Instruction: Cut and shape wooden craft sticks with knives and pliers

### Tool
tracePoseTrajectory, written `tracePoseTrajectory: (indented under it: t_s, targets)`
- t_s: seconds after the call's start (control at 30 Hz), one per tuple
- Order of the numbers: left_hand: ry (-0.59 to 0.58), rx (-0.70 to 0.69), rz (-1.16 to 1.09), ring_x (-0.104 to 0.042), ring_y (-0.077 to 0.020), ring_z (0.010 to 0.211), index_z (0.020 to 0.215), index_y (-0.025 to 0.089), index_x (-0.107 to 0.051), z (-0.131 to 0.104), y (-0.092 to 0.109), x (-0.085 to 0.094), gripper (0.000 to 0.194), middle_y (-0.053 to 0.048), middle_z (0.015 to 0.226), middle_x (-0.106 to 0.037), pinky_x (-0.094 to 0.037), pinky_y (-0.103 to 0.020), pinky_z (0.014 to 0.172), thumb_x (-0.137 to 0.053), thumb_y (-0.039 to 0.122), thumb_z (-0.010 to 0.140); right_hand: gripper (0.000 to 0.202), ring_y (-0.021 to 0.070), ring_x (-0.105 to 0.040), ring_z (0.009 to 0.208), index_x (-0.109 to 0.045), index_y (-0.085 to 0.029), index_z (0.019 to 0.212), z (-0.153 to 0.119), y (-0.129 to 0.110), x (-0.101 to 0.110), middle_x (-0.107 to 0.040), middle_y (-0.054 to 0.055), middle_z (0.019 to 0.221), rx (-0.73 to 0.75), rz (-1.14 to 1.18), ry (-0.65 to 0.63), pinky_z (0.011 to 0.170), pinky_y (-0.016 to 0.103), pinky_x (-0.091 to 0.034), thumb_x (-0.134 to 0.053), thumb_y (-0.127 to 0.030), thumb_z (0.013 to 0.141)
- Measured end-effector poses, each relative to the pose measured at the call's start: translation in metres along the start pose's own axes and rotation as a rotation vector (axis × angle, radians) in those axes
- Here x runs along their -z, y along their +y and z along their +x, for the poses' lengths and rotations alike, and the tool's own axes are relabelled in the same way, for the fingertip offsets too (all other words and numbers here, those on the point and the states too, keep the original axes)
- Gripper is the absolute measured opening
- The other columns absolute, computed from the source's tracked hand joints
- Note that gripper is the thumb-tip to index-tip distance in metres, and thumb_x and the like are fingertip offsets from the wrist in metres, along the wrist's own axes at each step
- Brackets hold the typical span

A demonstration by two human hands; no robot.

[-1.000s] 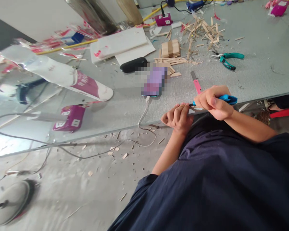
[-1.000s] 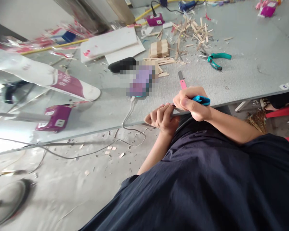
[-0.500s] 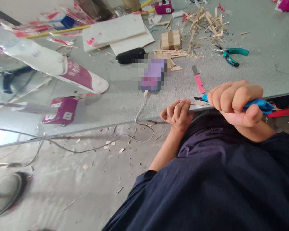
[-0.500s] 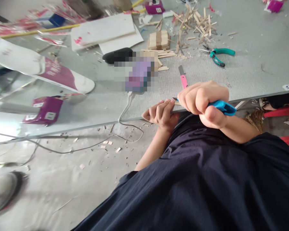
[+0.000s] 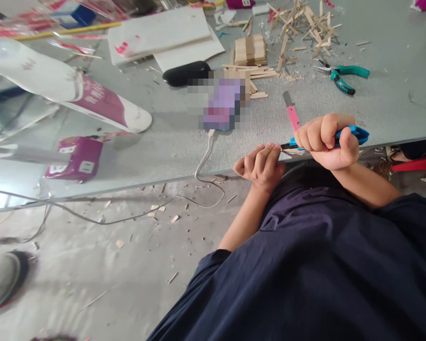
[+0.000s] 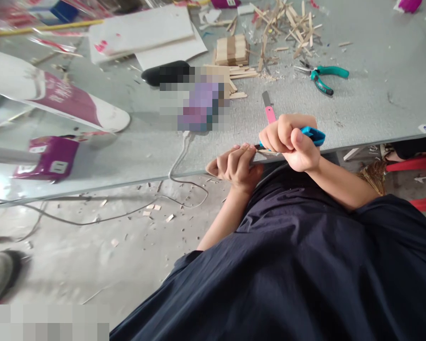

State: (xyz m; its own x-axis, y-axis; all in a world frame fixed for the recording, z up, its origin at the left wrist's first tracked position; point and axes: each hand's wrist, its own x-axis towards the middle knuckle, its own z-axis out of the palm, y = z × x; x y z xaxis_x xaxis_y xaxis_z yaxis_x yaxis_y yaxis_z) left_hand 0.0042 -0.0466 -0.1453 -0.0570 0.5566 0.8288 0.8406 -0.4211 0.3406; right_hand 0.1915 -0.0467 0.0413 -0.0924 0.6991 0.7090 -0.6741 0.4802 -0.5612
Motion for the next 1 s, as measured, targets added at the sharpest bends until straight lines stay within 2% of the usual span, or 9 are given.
tracePoseTrajectory:
  t_s: [0.13, 0.33, 0.47, 0.57, 0.63, 0.7, 0.8, 1.0]
  targets:
    - [-0.051, 0.058, 0.01, -0.085, -0.0368, 0.122, 0.119, 0.041, -0.092, -0.001, 0.0, -0.001, 0.031, -0.008, 0.117, -0.095, -0.038, -0.061, 0.113, -0.071, 0.058, 0.104, 0.085, 0.007, -0.015, 0.037, -0.025, -0.026, 0.054, 0.001, 0.0, 0.001, -0.017, -0.011, 0.04, -0.099, -0.058, 0.064, 0.048, 0.029, -0.024, -0.078, -0.075, 0.099]
    - [-0.043, 0.077, 0.026, -0.085, -0.0361, 0.12, 0.115, 0.04, -0.091, 0.0, 0.002, -0.001, 0.026, -0.007, 0.112, -0.095, -0.04, -0.06, 0.109, -0.073, 0.054, 0.104, 0.075, 0.0069, -0.012, 0.039, -0.026, -0.025, 0.061, 0.001, -0.002, 0.003, -0.019, -0.011, 0.045, -0.03, 0.014, -0.036, 0.051, 0.028, -0.023, -0.07, -0.058, 0.112]
    - [-0.09, 0.11, -0.019, -0.084, -0.0373, 0.123, 0.115, 0.039, -0.092, 0.001, 0.003, -0.002, 0.028, -0.009, 0.116, -0.094, -0.039, -0.06, 0.111, -0.07, 0.054, 0.105, 0.08, 0.0079, -0.014, 0.04, -0.028, -0.027, 0.056, -0.003, -0.002, 0.007, -0.018, -0.01, 0.042, -0.12, -0.041, 0.022, 0.051, 0.031, -0.025, -0.075, -0.073, 0.103]
    - [-0.06, 0.1, 0.016, -0.084, -0.0373, 0.123, 0.114, 0.039, -0.092, 0.0, 0.003, -0.002, 0.028, -0.009, 0.114, -0.095, -0.038, -0.061, 0.112, -0.071, 0.055, 0.104, 0.085, 0.0084, -0.015, 0.041, -0.027, -0.029, 0.052, -0.004, -0.003, 0.006, -0.016, -0.01, 0.04, -0.177, -0.086, 0.022, 0.049, 0.031, -0.025, -0.076, -0.08, 0.098]
    - [-0.039, 0.093, 0.002, -0.084, -0.0372, 0.123, 0.115, 0.04, -0.091, 0.0, 0.004, -0.003, 0.026, -0.008, 0.114, -0.094, -0.037, -0.062, 0.113, -0.072, 0.054, 0.104, 0.083, 0.0083, -0.014, 0.04, -0.027, -0.028, 0.054, -0.004, -0.005, 0.004, -0.016, -0.01, 0.041, -0.14, -0.074, -0.021, 0.049, 0.031, -0.023, -0.075, -0.077, 0.101]
    - [-0.041, 0.082, 0.011, -0.084, -0.0369, 0.124, 0.116, 0.041, -0.091, 0.0, 0.005, -0.002, 0.026, -0.008, 0.115, -0.094, -0.038, -0.061, 0.114, -0.072, 0.055, 0.104, 0.076, 0.0081, -0.014, 0.04, -0.028, -0.027, 0.058, -0.004, -0.008, 0.001, -0.018, -0.01, 0.043, -0.068, -0.046, -0.063, 0.05, 0.031, -0.02, -0.072, -0.065, 0.108]
    - [-0.071, 0.078, 0.043, -0.083, -0.0371, 0.125, 0.118, 0.04, -0.091, 0.002, 0.006, 0.0, 0.03, -0.008, 0.116, -0.094, -0.04, -0.061, 0.112, -0.074, 0.06, 0.102, 0.068, 0.0078, -0.013, 0.042, -0.03, -0.026, 0.063, -0.003, -0.011, -0.002, -0.019, -0.01, 0.047, -0.049, -0.032, -0.057, 0.053, 0.032, -0.02, -0.068, -0.05, 0.113]
    - [-0.147, 0.152, -0.02, -0.083, -0.0394, 0.128, 0.118, 0.039, -0.091, 0.007, 0.009, 0.003, 0.03, -0.01, 0.121, -0.094, -0.039, -0.062, 0.113, -0.075, 0.059, 0.103, 0.071, 0.0098, -0.011, 0.045, -0.028, -0.028, 0.062, 0.001, -0.007, 0.011, -0.017, -0.01, 0.046, -0.133, -0.062, 0.041, 0.052, 0.034, -0.024, -0.073, -0.058, 0.108]
